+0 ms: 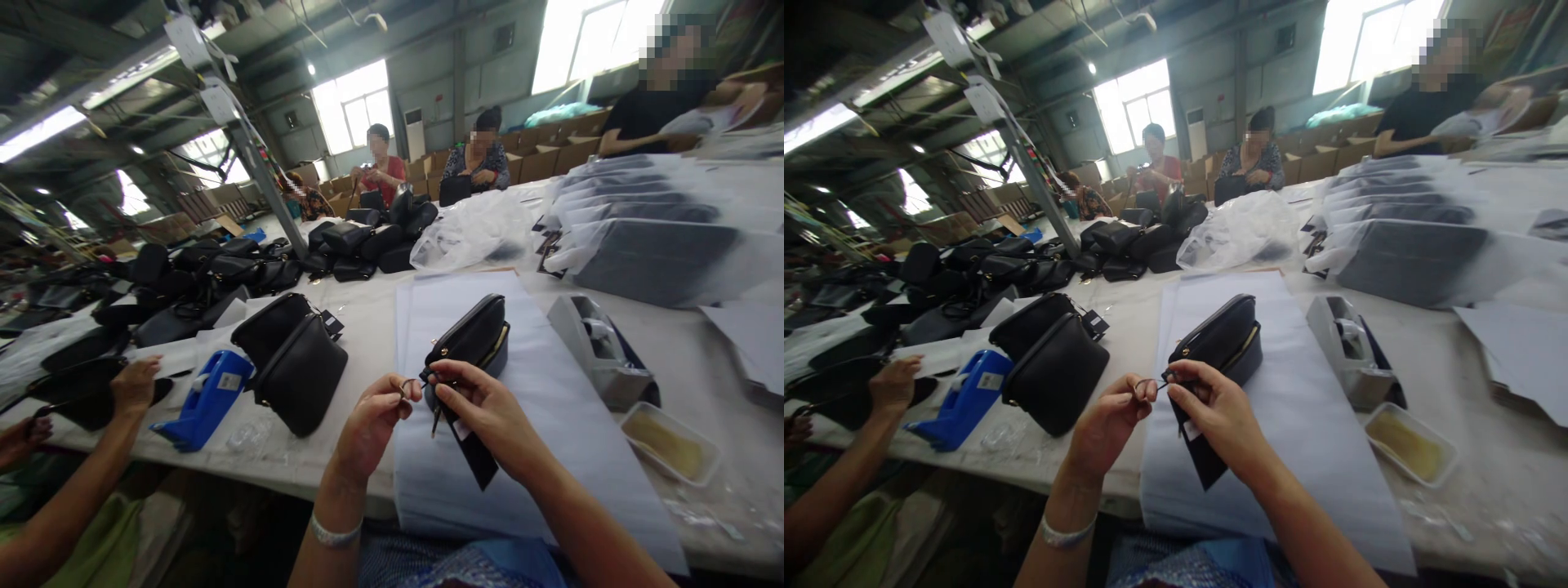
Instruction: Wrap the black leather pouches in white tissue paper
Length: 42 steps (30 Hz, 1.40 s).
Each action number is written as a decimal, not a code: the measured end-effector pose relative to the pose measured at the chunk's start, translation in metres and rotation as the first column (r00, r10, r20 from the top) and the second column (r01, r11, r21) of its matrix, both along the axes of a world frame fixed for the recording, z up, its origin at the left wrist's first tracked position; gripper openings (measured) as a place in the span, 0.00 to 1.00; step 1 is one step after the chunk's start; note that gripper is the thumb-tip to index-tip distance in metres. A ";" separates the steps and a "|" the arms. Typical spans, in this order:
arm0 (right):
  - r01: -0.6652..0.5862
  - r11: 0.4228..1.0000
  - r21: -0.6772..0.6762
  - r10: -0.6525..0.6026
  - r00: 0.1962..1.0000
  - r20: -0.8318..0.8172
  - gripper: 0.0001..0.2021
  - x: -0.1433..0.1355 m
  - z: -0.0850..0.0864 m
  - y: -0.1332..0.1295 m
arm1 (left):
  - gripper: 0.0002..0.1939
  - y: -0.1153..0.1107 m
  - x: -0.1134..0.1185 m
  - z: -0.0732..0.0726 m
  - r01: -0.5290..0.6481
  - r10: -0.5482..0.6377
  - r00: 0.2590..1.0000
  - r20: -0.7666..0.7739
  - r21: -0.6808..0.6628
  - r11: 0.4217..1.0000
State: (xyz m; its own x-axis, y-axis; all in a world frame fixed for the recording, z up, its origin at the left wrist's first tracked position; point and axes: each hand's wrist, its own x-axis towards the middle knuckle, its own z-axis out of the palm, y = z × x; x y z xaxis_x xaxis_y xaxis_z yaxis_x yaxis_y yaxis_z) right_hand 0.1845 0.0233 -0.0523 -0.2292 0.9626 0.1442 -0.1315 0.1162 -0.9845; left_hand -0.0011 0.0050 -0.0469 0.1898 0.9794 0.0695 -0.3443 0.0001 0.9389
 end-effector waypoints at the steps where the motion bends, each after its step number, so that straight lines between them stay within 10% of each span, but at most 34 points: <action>1: -0.042 0.998 -0.048 0.040 0.998 -0.038 0.20 0.005 0.000 -0.002 | 0.08 0.002 -0.001 -0.001 -0.012 0.013 0.999 0.038 -0.019 1.000; 11: -0.079 0.964 -0.253 -0.012 0.941 -0.338 0.15 0.029 -0.003 -0.021 | 0.15 0.012 0.013 -0.014 -0.225 0.227 0.963 0.148 -0.033 0.974; 23: -0.185 0.971 -0.149 0.046 0.761 -0.647 0.20 0.021 -0.025 -0.018 | 0.14 0.012 0.011 -0.037 -0.274 0.287 0.941 0.179 -0.097 0.957; 31: 0.058 0.996 -0.064 -0.074 0.958 -0.276 0.10 0.005 -0.046 -0.018 | 0.17 -0.010 0.023 -0.096 -0.109 0.330 0.635 0.699 -0.342 0.933; 42: 0.131 0.962 0.242 -0.129 0.991 -0.023 0.08 0.002 -0.004 -0.006 | 0.14 -0.011 0.003 -0.023 -0.405 0.377 0.898 0.227 0.091 0.910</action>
